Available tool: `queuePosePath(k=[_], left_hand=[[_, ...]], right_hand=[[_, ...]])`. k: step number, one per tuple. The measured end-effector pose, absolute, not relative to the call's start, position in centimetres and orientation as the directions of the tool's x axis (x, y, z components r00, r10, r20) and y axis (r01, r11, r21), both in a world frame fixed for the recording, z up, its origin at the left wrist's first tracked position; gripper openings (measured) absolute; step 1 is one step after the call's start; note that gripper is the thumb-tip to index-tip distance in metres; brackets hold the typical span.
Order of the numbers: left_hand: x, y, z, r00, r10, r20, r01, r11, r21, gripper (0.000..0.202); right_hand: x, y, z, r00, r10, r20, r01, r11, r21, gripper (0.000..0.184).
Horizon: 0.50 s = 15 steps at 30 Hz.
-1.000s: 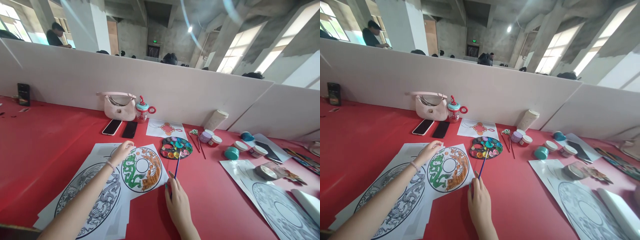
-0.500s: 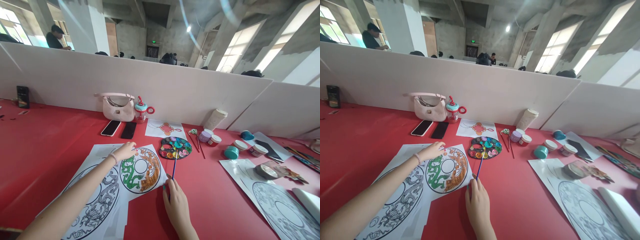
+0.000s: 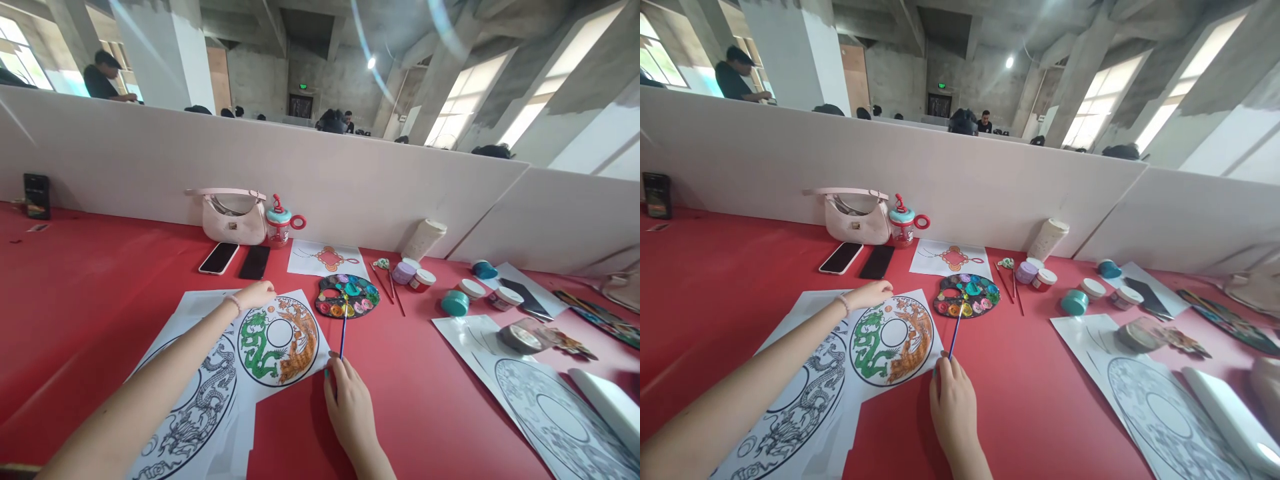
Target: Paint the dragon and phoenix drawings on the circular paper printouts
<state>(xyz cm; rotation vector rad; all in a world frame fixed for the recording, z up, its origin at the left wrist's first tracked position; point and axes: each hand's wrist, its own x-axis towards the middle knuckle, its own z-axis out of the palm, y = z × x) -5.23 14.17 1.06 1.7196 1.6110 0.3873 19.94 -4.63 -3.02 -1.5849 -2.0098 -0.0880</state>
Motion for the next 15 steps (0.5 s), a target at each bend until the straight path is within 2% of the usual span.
queuePosePath(k=[8,15], left_hand=[[-5.25,14.07,0.89,0.195,0.930,-0.310,0.754,0.060,0.654,0.032],[-5.39,14.19,0.90,0.201,0.942,-0.267,0.774,0.014,0.633,0.031]], right_hand=[[19.89,-4.62,-2.94,-0.155,0.873,0.463,0.918,0.300,-0.258,0.021],[19.90,-4.64,-3.19,-0.168,0.868,0.468,0.919,0.310,-0.244,0.021]])
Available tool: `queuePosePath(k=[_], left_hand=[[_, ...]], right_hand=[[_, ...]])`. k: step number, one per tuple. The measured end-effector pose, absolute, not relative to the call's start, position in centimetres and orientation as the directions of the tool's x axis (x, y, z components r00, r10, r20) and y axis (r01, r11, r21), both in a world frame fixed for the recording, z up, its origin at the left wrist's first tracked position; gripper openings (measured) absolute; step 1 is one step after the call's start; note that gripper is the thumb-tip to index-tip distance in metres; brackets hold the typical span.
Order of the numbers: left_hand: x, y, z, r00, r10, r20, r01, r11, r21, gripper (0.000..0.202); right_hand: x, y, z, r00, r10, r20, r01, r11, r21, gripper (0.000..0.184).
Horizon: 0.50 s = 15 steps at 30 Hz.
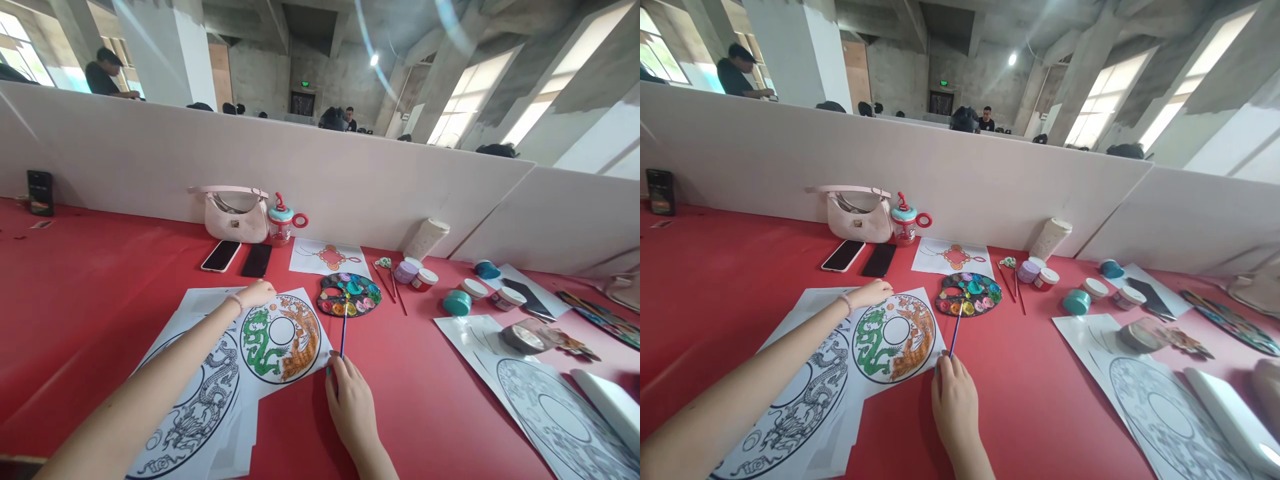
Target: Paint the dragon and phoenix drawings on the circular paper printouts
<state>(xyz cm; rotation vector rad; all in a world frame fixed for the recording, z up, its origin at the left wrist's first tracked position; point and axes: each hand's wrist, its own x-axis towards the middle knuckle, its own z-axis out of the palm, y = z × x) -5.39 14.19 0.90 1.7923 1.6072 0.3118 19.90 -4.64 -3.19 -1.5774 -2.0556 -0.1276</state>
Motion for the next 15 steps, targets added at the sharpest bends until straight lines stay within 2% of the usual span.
queuePosePath(k=[4,15], left_hand=[[-5.4,14.2,1.1,0.190,0.943,-0.272,0.793,0.016,0.609,0.031],[-4.6,13.9,2.6,0.169,0.888,-0.429,0.850,0.089,0.519,0.034]], right_hand=[[20.0,-4.6,-3.4,-0.179,0.863,0.473,0.921,0.316,-0.227,0.021],[20.0,-4.6,-3.4,-0.177,0.870,0.461,0.921,0.311,-0.235,0.020]])
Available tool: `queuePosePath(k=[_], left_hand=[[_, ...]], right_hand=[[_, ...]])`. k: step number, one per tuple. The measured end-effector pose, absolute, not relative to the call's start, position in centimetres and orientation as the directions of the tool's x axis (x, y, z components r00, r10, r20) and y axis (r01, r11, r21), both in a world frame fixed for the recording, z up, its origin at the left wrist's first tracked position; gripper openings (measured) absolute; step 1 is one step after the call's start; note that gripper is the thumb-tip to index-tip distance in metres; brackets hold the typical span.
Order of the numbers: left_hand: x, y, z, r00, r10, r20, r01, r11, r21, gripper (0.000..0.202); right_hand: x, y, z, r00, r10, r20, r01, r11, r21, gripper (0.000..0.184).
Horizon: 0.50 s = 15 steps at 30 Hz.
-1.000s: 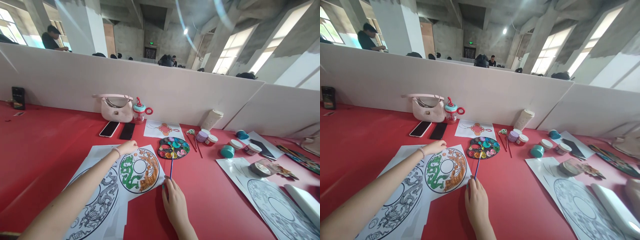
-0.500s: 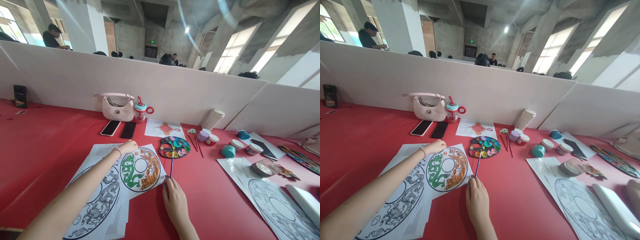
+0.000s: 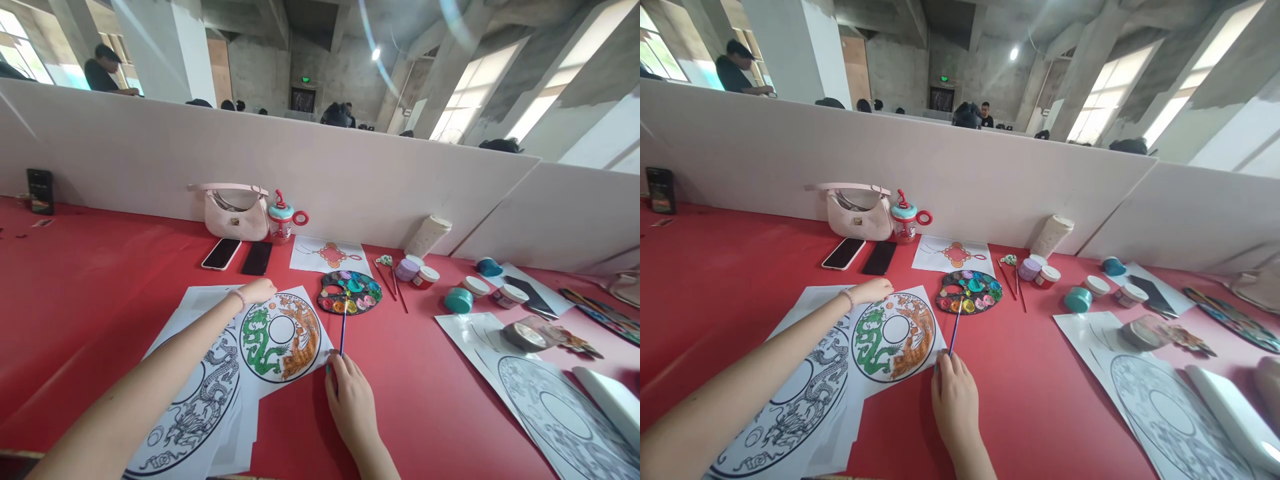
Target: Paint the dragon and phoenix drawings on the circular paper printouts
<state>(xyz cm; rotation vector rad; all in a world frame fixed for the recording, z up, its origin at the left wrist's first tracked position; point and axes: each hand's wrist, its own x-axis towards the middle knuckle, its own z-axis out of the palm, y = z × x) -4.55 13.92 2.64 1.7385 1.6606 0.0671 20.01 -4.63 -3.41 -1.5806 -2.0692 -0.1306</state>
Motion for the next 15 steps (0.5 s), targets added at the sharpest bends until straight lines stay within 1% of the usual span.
queuePosePath(k=[4,9,15], left_hand=[[-4.5,13.9,2.9,0.178,0.879,-0.443,0.851,0.089,0.517,0.035],[-4.6,13.7,2.9,0.234,0.846,-0.479,0.817,0.096,0.569,0.032],[-5.0,12.8,3.1,0.234,0.825,-0.514,0.742,0.190,0.643,0.034]], right_hand=[[19.9,-4.6,-3.3,-0.178,0.871,0.458,0.916,0.317,-0.246,0.021],[19.9,-4.6,-3.4,-0.177,0.862,0.474,0.909,0.328,-0.258,0.022],[20.0,-4.7,-3.5,-0.171,0.881,0.441,0.912,0.311,-0.267,0.020]])
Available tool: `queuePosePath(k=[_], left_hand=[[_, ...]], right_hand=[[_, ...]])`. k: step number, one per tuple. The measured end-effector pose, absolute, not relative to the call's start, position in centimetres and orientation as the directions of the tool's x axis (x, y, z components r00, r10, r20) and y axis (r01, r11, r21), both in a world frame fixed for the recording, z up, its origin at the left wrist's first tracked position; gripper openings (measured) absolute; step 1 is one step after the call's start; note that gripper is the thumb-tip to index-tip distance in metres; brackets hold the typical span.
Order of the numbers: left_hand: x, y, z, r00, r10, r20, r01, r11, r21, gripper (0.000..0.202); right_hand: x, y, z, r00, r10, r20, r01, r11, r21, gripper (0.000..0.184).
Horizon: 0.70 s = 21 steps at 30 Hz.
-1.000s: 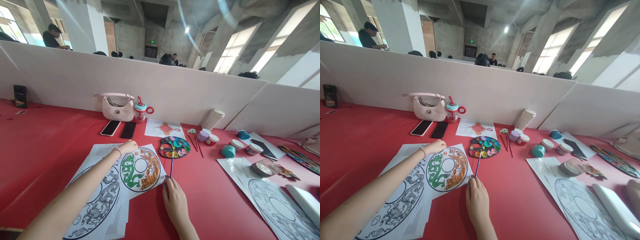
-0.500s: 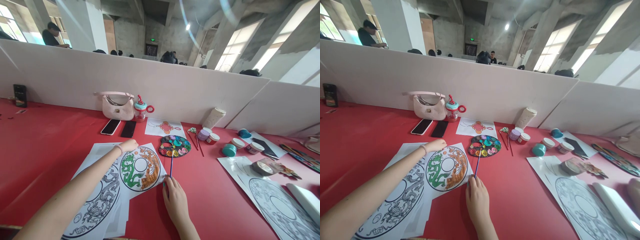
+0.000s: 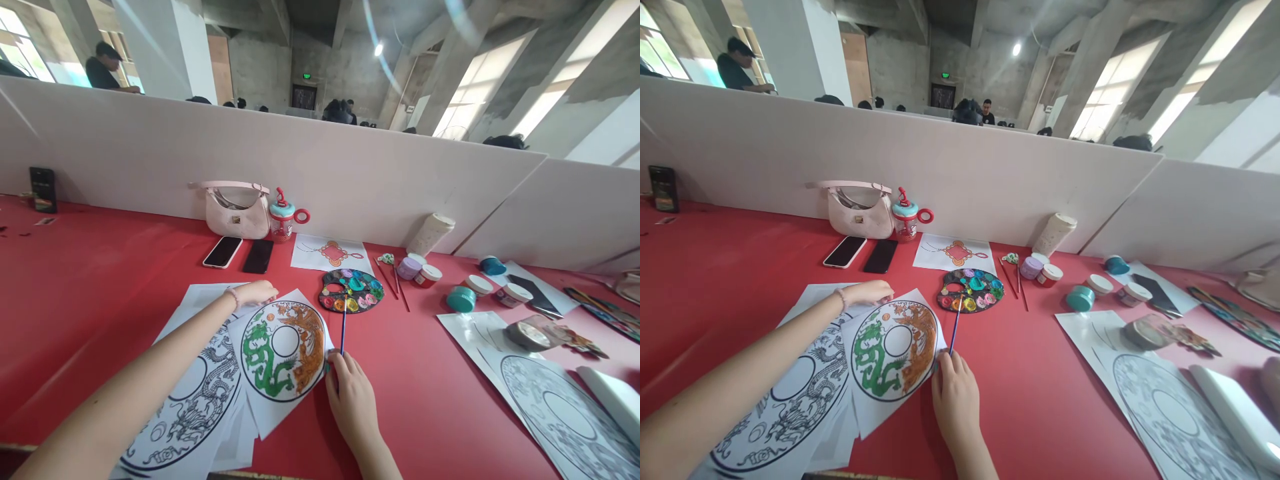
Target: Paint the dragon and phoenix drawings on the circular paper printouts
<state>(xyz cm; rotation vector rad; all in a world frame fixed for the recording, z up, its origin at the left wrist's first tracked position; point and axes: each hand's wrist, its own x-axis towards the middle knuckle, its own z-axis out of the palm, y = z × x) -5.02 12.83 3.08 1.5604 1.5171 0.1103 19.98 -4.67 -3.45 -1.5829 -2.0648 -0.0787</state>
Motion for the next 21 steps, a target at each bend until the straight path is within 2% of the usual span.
queuePosePath(k=[9,15,21], left_hand=[[-6.8,11.7,3.3,0.364,0.804,-0.470,0.572,0.205,0.794,0.036],[-9.3,11.0,3.8,0.414,0.718,-0.560,0.587,0.259,0.767,0.033],[-10.2,9.8,4.4,0.434,0.680,-0.591,0.607,0.264,0.750,0.034]], right_hand=[[19.9,-4.7,-3.3,-0.153,0.896,0.417,0.908,0.294,-0.298,0.019],[20.0,-4.7,-3.2,-0.169,0.889,0.425,0.904,0.312,-0.292,0.019],[19.9,-4.6,-2.9,-0.168,0.893,0.417,0.909,0.304,-0.284,0.018]])
